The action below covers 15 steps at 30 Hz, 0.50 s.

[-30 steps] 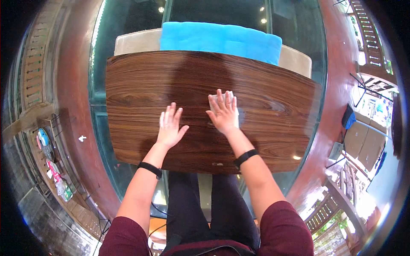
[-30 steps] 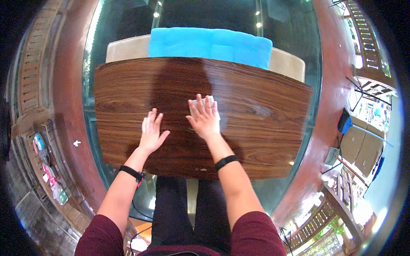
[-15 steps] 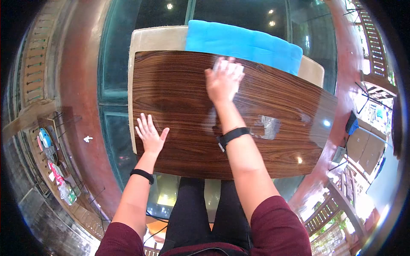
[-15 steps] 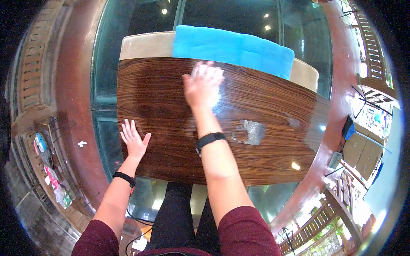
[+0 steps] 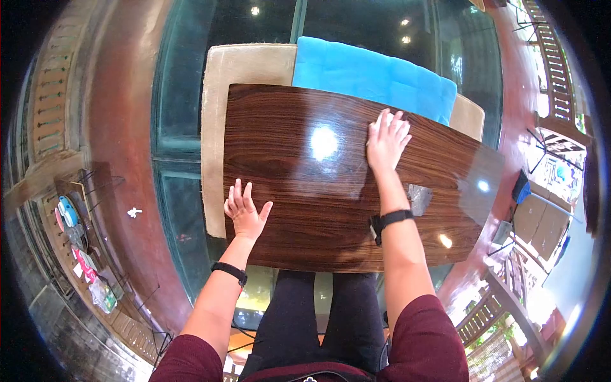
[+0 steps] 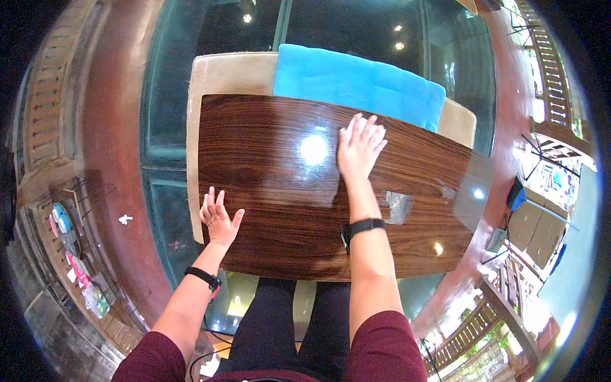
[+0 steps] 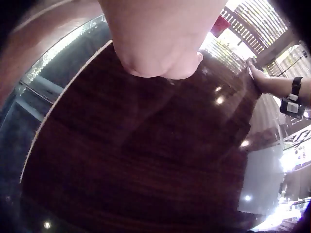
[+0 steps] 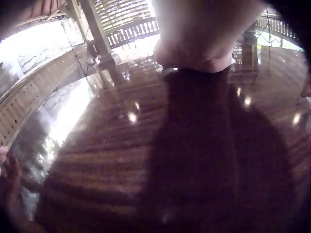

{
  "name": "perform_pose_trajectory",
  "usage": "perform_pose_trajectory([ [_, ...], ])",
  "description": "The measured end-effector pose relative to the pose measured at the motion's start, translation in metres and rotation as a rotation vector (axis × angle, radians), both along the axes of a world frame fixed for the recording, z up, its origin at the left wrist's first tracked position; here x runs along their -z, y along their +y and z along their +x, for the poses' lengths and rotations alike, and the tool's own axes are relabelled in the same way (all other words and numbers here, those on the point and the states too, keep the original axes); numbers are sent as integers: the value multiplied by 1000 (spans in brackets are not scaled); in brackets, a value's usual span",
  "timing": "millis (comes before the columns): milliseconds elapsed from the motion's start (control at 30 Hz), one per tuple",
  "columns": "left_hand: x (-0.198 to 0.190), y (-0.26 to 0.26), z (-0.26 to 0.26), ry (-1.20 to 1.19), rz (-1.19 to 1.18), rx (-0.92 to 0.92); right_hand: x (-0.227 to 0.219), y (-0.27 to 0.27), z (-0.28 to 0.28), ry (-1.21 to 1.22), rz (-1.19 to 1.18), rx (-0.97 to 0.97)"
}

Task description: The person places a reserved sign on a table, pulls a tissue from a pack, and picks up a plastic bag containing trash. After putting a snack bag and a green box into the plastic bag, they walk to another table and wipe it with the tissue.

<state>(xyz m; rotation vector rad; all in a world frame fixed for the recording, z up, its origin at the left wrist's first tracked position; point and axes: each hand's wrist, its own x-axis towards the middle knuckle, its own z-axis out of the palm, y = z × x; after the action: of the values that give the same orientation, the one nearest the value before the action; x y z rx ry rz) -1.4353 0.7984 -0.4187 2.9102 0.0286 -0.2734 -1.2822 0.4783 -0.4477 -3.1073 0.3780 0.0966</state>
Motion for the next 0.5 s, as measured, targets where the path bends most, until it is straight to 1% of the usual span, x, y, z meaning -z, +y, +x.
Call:
perform_pose_trajectory([
  [33,0,5,0,-57,-78,-32,-3,-3,11,-2,109,77],
  [67,1,11,0,-70,-65,-28,-3,1,22,4,135,138],
  [133,2,22,1,-96,-38,-21,2,19,39,-24,96,182],
  [167,3,27,2,-85,10,-18,3,33,45,-10,75,151],
  [200,3,31,2,-83,6,-41,2,50,51,5,55,119],
  [267,3,36,4,-79,0,-87,-5,90,57,41,-10,-4],
  [367,2,39,5,1,-13,-167,-7,149,53,9,42,-182],
  [400,5,40,4,21,-18,-158,-8,166,50,4,51,-244],
  [467,11,42,3,60,-28,-146,-12,194,40,-14,196,-411],
  [500,5,42,6,119,-53,-136,-16,203,36,22,208,-514],
])
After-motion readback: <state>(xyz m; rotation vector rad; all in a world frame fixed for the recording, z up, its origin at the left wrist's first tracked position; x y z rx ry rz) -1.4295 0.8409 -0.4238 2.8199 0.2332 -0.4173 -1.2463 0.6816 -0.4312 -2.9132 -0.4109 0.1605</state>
